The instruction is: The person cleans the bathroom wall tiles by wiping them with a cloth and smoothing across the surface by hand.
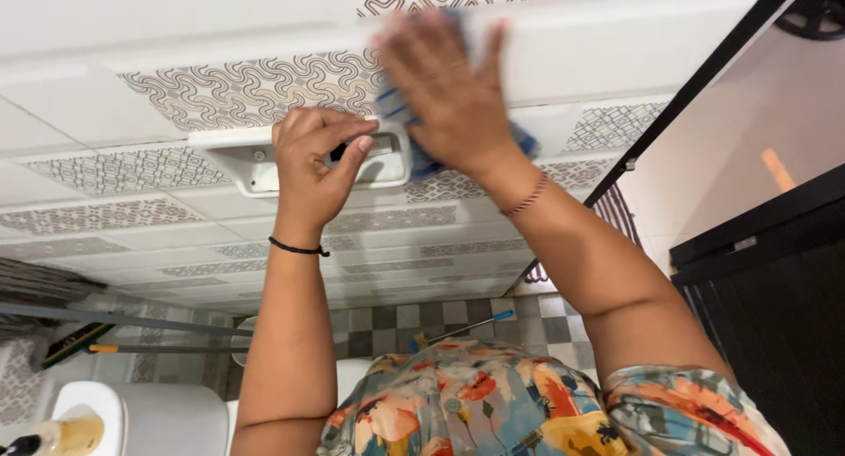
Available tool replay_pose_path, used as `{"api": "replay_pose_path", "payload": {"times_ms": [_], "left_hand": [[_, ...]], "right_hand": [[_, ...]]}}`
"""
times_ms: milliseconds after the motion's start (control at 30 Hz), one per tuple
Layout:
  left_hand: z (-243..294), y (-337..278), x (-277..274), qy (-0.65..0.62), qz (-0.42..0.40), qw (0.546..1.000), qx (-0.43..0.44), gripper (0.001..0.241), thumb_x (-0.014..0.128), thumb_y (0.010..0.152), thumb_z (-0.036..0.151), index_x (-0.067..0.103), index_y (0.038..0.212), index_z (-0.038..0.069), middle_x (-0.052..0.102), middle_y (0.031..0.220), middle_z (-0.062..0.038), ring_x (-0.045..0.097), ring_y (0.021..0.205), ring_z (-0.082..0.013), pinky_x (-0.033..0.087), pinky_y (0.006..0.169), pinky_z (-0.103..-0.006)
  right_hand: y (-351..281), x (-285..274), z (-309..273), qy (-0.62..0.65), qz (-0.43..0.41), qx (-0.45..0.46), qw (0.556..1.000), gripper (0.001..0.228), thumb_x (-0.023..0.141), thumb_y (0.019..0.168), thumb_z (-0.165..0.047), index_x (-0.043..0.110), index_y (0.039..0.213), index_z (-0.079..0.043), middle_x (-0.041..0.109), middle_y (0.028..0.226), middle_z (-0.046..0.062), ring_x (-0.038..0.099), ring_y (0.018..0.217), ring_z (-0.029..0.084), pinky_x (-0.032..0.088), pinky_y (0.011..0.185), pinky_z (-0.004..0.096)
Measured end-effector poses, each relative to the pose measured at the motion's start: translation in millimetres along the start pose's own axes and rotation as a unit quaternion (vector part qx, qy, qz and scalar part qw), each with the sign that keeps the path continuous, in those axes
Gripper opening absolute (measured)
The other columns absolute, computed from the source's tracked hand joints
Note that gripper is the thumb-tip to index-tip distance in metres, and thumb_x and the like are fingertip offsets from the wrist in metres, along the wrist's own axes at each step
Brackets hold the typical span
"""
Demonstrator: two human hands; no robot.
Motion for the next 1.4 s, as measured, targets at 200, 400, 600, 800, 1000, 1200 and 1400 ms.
{"api": "replay_pose_path", "payload": {"times_ms": [200, 400, 600, 800, 1000, 1200, 1400], "left_hand": [[2.3, 1.3, -1.5, -0.009, -0.003, 1.0, 0.001, 0.011, 0.079, 0.093, 0.021, 0.081, 0.104, 0.018, 0.074, 0.102, 0.003, 0.061, 0.102, -0.0184, 0.038, 0.095, -0.0363], [0.6, 1.3, 0.8, -0.003, 0.001, 1.0, -0.005, 0.011, 0.08, 0.092, 0.022, 0.082, 0.103, 0.018, 0.074, 0.1, 0.003, 0.06, 0.1, -0.0184, 0.036, 0.095, -0.0371], [1.6, 1.7, 0.7, -0.002, 0.013, 1.0, -0.002, 0.009, 0.079, 0.093, 0.023, 0.082, 0.101, 0.018, 0.073, 0.098, 0.003, 0.06, 0.1, -0.0181, 0.037, 0.095, -0.037], [0.3, 2.8, 2.1, -0.014, 0.025, 0.999, -0.022, 0.007, 0.077, 0.096, 0.022, 0.082, 0.098, 0.017, 0.075, 0.095, 0.002, 0.062, 0.097, -0.0181, 0.041, 0.094, -0.0372], [-8.3, 2.2, 4.0, 0.001, 0.031, 0.999, -0.042, 0.012, 0.074, 0.099, 0.025, 0.082, 0.096, 0.015, 0.076, 0.094, 0.0, 0.063, 0.097, -0.0187, 0.043, 0.095, -0.0368], [5.0, -11.6, 4.3, -0.004, 0.123, 0.99, -0.075, 0.02, 0.07, 0.103, 0.029, 0.079, 0.106, 0.011, 0.076, 0.104, -0.005, 0.068, 0.106, -0.0195, 0.051, 0.096, -0.0401], [134.8, -20.9, 141.5, -0.179, 0.125, 0.974, 0.057, 0.068, 0.065, 0.105, 0.052, 0.038, 0.162, 0.028, 0.028, 0.169, -0.007, 0.03, 0.16, -0.0243, 0.032, 0.134, -0.0487]], "right_hand": [[-21.1, -10.6, 77.0, -0.011, 0.015, 0.077, 0.997, 0.075, 0.068, 0.098, -0.028, 0.04, 0.167, -0.016, 0.024, 0.174, 0.005, 0.01, 0.165, 0.026, -0.015, 0.128, 0.064], [-121.2, -38.6, 259.8, 0.006, 0.18, 0.333, 0.926, 0.073, 0.045, 0.115, -0.043, 0.009, 0.17, -0.012, -0.004, 0.173, 0.008, -0.024, 0.156, 0.026, -0.01, 0.13, 0.048], [-23.6, -45.9, 172.3, 0.099, 0.117, 0.233, 0.96, 0.046, 0.062, 0.116, -0.034, 0.05, 0.151, -0.008, 0.047, 0.157, 0.021, 0.036, 0.149, 0.04, 0.022, 0.128, 0.056], [95.4, -100.3, 3.4, -0.019, 0.125, -0.144, 0.981, 0.054, 0.066, 0.083, -0.01, 0.064, 0.137, -0.016, 0.062, 0.136, 0.006, 0.055, 0.125, 0.022, 0.041, 0.102, 0.051], [67.6, -98.9, 119.6, 0.146, 0.056, -0.03, 0.987, 0.029, 0.065, 0.082, -0.006, 0.071, 0.11, -0.013, 0.069, 0.105, 0.01, 0.065, 0.095, 0.036, 0.045, 0.089, 0.054], [-44.7, -116.8, 289.7, 0.08, 0.134, 0.086, 0.984, 0.036, 0.072, 0.095, -0.013, 0.066, 0.129, -0.001, 0.055, 0.134, 0.028, 0.048, 0.13, 0.045, 0.035, 0.115, 0.058], [-133.9, -91.3, 288.9, 0.469, 0.161, 0.222, 0.839, 0.064, 0.056, 0.106, -0.036, 0.032, 0.155, -0.002, 0.033, 0.161, 0.022, 0.03, 0.151, 0.037, 0.022, 0.127, 0.051]]}}
Point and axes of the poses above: each hand's wrist, its own y-axis towards the middle knuckle, its own x-axis out of the palm, z = x × y, the point moved 9 cm from there along y, towards the middle knuckle
